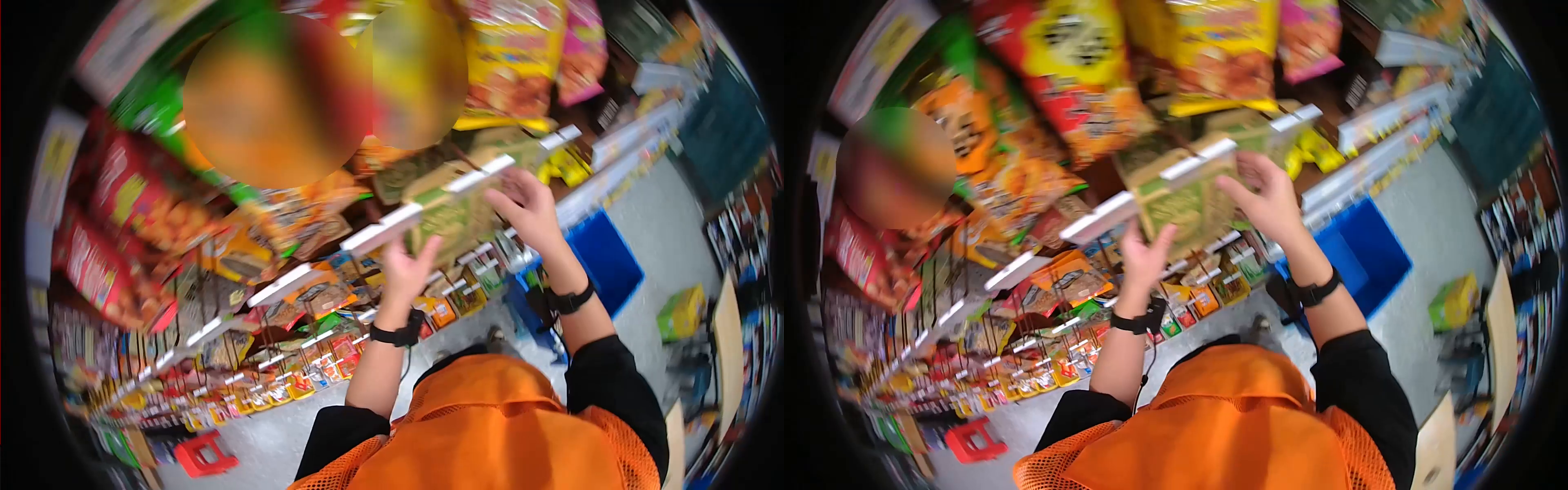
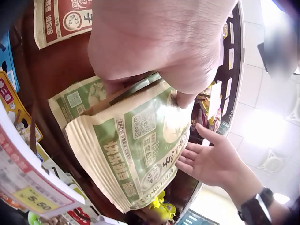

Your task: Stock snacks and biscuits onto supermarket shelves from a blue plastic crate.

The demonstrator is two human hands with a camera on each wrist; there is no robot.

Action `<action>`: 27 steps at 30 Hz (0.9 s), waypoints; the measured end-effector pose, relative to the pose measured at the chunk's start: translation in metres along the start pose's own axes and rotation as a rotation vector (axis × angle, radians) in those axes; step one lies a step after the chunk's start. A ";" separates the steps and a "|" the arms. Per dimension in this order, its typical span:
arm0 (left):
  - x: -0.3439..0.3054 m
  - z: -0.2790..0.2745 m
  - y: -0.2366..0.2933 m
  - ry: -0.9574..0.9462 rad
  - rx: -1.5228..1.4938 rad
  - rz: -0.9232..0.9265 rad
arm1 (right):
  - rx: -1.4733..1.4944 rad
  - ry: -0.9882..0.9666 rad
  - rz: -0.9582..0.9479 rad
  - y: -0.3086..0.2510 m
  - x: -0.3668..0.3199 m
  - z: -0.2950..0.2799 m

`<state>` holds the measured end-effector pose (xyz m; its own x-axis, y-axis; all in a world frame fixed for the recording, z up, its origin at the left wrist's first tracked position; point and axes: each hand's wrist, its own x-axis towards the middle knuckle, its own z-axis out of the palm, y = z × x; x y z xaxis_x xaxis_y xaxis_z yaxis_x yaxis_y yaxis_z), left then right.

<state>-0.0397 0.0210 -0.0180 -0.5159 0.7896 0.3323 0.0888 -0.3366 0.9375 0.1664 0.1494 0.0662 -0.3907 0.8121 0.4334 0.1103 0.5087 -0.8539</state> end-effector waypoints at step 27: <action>-0.188 0.215 -0.013 -0.834 0.815 -0.311 | -0.732 -0.529 1.063 0.490 -0.235 -0.222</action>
<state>0.2391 -0.0121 -0.0706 0.0715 0.9690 -0.2366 0.7251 0.1124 0.6794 0.5149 0.2715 -0.3900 -0.0960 0.7795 -0.6190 0.9516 -0.1105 -0.2868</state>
